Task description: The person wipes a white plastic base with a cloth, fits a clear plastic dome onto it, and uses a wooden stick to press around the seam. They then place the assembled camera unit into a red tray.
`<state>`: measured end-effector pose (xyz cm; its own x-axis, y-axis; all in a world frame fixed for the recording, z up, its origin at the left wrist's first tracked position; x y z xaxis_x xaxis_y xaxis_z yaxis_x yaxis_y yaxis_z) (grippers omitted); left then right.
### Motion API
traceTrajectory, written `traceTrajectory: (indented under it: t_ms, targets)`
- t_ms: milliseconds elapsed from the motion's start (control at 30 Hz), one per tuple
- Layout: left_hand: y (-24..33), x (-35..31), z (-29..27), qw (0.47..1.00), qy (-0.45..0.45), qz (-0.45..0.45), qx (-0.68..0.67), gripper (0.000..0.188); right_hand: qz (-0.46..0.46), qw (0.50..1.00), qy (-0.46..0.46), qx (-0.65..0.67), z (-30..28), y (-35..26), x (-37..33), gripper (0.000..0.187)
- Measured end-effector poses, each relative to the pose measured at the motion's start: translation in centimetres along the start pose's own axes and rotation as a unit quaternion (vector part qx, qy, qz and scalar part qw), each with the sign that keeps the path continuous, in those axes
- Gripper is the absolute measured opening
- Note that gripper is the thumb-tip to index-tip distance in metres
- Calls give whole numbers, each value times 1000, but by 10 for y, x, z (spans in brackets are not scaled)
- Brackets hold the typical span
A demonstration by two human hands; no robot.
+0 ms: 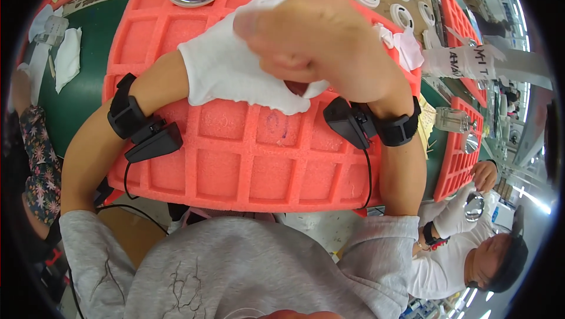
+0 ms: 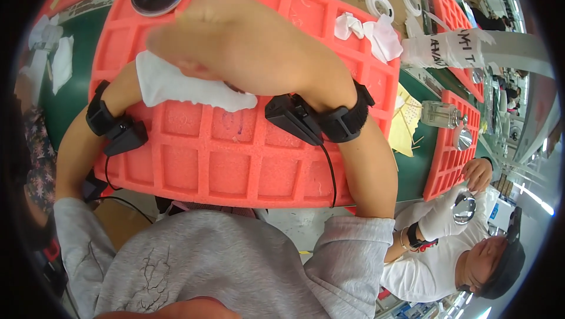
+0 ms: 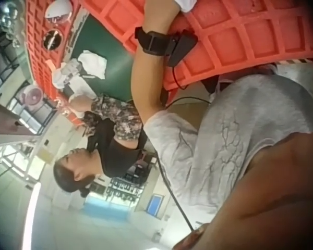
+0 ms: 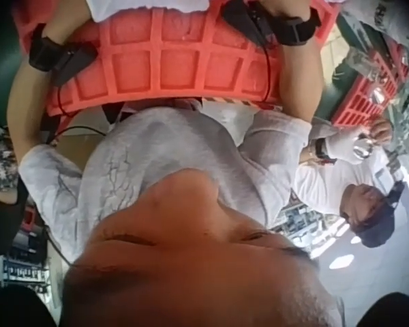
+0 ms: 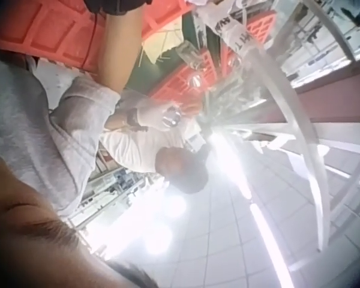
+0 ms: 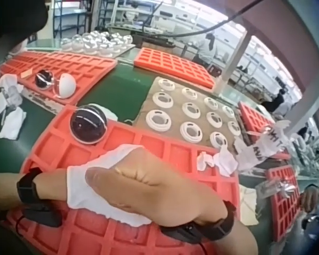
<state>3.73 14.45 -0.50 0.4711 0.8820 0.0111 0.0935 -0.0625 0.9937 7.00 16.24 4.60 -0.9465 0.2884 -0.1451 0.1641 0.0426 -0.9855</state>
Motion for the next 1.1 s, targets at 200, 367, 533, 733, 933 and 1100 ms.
traceTrajectory:
  t_ms: [200,367,533,733,933,1100]
  targets:
    - [14,9,-4,986,35,147,64,48,-6,968,-54,245,-22,13,-12,47]
    - [8,-2,-15,958,72,94,260,65,-77,927,11,366,-56,23,-17,49]
    - [27,-17,-13,935,109,143,306,73,-58,967,241,-63,-59,5,-63,36]
    - [37,-28,-28,907,161,214,325,71,19,972,188,-140,-51,27,-66,33]
    - [46,-33,-22,899,136,231,347,59,22,972,116,-203,-47,41,-57,69]
    - [52,-34,-19,871,114,257,403,50,-26,953,182,-243,-50,41,-61,66]
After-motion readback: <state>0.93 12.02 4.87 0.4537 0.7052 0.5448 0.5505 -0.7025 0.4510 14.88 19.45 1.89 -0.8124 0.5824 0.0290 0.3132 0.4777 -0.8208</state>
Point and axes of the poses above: each hand's wrist, its own x-axis towards the middle knuckle, its own z-axis out of the palm, y = z × x, the point moved 8 cm from there along x, towards the middle knuckle, and after that the axes turned 9 degrees about z, right-handed, at the moved point
